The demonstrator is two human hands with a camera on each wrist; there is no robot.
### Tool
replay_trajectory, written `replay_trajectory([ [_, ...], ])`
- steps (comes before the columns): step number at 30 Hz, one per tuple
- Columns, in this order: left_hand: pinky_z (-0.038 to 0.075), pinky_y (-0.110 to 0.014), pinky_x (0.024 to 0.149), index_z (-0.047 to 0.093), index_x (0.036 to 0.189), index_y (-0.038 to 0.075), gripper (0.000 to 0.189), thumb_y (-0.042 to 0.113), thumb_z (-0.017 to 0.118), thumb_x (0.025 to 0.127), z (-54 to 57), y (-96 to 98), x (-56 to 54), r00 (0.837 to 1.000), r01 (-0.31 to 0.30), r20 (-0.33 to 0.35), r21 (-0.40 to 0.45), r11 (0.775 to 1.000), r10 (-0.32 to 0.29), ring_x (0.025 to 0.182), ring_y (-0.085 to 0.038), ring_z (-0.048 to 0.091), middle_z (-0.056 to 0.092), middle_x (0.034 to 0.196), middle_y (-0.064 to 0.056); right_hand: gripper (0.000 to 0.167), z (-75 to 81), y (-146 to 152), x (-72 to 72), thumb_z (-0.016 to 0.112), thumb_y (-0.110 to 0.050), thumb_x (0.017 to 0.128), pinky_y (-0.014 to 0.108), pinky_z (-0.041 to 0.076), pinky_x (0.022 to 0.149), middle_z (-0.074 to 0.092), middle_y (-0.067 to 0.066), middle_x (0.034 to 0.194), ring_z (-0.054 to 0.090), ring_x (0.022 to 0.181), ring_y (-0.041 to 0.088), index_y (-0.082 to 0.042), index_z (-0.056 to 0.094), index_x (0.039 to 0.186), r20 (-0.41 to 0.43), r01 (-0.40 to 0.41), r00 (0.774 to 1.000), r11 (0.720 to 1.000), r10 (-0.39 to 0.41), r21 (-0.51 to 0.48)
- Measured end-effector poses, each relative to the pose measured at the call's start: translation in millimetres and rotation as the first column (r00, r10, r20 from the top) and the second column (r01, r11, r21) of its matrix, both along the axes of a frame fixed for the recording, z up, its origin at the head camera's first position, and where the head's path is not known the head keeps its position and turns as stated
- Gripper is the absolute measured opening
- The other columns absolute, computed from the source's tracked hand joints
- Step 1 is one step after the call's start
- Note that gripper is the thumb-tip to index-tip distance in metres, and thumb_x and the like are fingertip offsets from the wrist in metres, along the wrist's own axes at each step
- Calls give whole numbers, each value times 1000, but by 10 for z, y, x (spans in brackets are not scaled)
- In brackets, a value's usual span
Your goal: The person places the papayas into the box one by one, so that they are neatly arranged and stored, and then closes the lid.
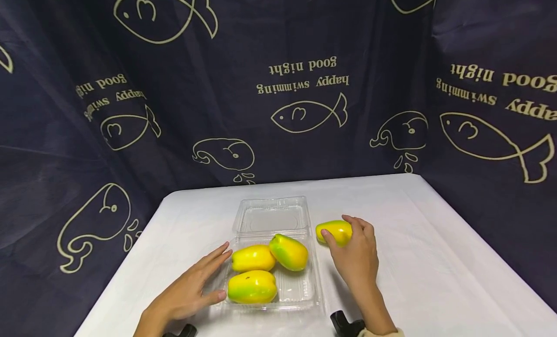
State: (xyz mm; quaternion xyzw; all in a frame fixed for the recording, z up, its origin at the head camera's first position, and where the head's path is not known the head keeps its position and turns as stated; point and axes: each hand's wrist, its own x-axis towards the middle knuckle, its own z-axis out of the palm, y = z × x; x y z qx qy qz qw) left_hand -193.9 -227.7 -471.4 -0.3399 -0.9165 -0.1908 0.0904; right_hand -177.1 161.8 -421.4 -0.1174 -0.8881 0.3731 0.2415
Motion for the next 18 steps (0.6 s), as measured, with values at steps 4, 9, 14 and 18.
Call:
replay_trajectory([
  [4,44,-53,109,31,159,26,85,63,62,89,5,1,3,1000,-3,4,0,1000,3,150,-19,35,21,168,8,66,-82,72,-69,77,-43,86,61,45,93,46,26,142,50,124,46,-8,57,138,28,15,999,1000,-15,2],
  [9,44,-54,110,28,160,28,86,63,62,89,10,9,2,1000,-4,15,-3,1000,4,151,-19,33,19,168,10,65,-217,125,-147,78,-41,85,62,45,93,47,28,141,48,126,46,-7,58,136,45,39,998,999,-39,13],
  [14,44,-54,110,30,159,26,86,63,62,88,15,15,3,1000,-6,19,-1,1000,6,151,-19,34,20,168,9,65,-287,135,-198,79,-40,84,62,45,93,47,28,140,47,127,45,-6,58,136,38,46,998,999,-46,24],
  [18,44,-54,110,31,159,25,86,63,61,88,13,14,3,1000,-12,25,-2,1000,12,151,-19,33,22,168,6,67,-298,125,-235,79,-43,84,62,46,90,45,25,143,45,129,44,-9,57,138,56,42,997,999,-43,22],
])
